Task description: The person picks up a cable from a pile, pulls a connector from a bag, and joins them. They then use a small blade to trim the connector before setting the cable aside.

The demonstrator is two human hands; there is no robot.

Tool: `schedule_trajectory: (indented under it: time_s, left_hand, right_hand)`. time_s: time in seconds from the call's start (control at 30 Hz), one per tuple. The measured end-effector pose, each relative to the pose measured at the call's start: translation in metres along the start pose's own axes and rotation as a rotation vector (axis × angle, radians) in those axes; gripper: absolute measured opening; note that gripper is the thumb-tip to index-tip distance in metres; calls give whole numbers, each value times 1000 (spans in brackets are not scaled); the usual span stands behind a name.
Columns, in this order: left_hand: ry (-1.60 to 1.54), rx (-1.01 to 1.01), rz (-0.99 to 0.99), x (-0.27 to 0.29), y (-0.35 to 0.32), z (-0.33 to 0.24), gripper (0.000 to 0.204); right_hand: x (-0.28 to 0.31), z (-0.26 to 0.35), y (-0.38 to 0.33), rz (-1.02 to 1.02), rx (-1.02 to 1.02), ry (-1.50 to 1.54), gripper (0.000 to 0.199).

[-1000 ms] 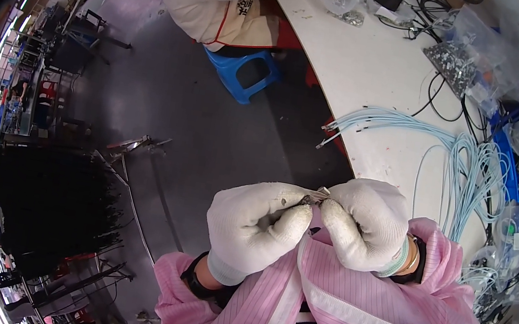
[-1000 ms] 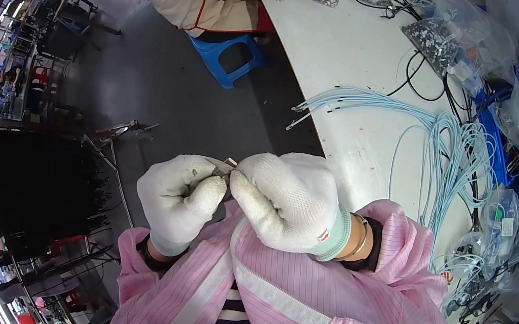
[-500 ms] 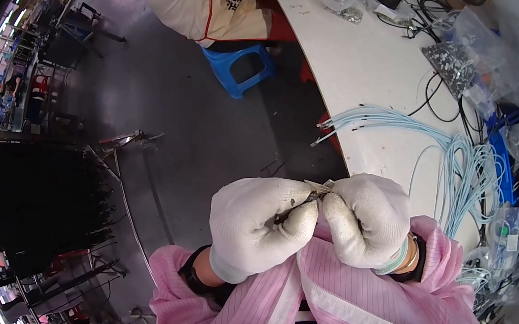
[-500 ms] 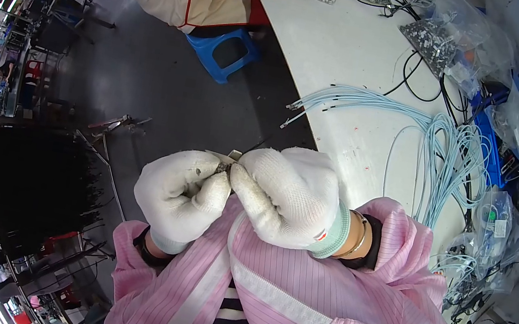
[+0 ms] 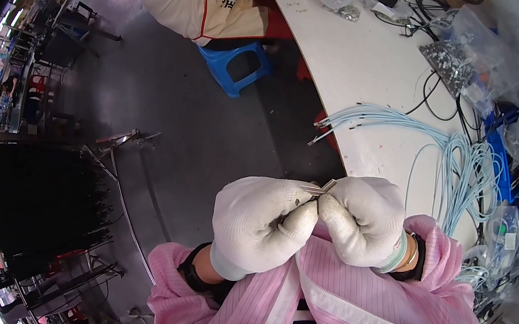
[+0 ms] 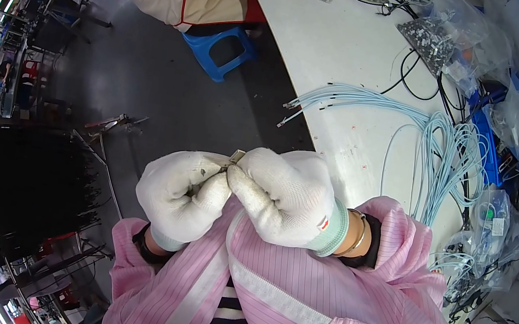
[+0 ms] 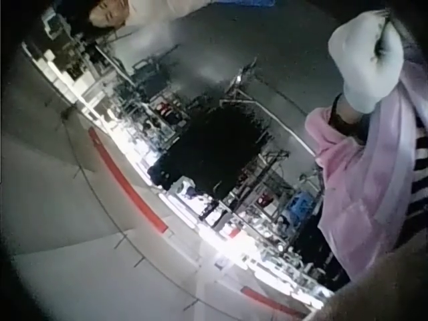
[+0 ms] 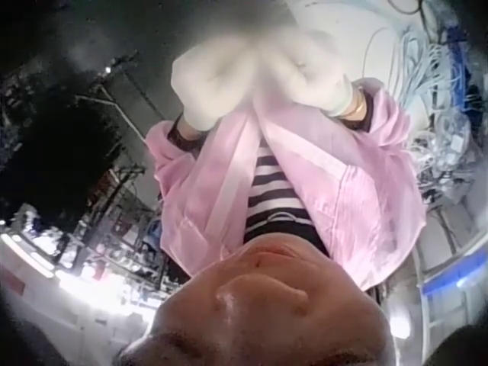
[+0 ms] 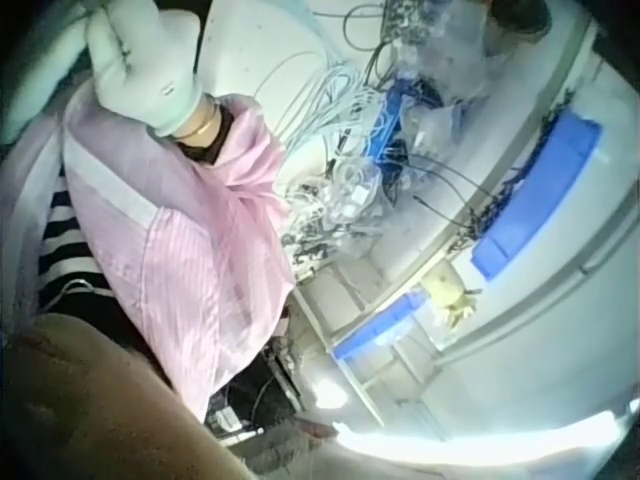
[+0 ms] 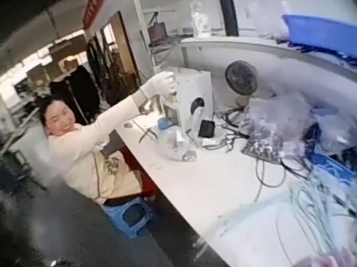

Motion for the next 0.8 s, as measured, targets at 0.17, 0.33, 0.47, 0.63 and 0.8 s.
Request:
schedule_trajectory:
  time_s: [0.17, 0.33, 0.47, 0.63, 0.8]
  left_hand:
    - [-57, 17, 14, -3, 0, 4, 7]
    - [-71, 43, 30, -5, 7, 3, 8]
    - [-159, 187, 81, -8, 3, 10, 9]
    - [-163, 180, 39, -7, 1, 11, 9]
    - [-209, 188, 50, -9, -1, 12, 11]
  right_hand:
    - [-1, -5, 3, 111, -88, 82, 12]
    - [6, -5, 4, 61, 7, -4, 14]
    - [10, -4, 3, 34, -4, -59, 14]
    - [6, -4, 2, 20, -11, -13, 15]
    - [3, -1, 1, 6, -23, 27, 15]
Point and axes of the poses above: each hand's wrist, its own y-axis towards the middle knuckle, its own x-axis out of the back of the hand, z = x × y, the point moved 8 cm from there along y, towards the middle knuckle, and after that the axes turned 5 degrees about x, right-handed, at the moved point
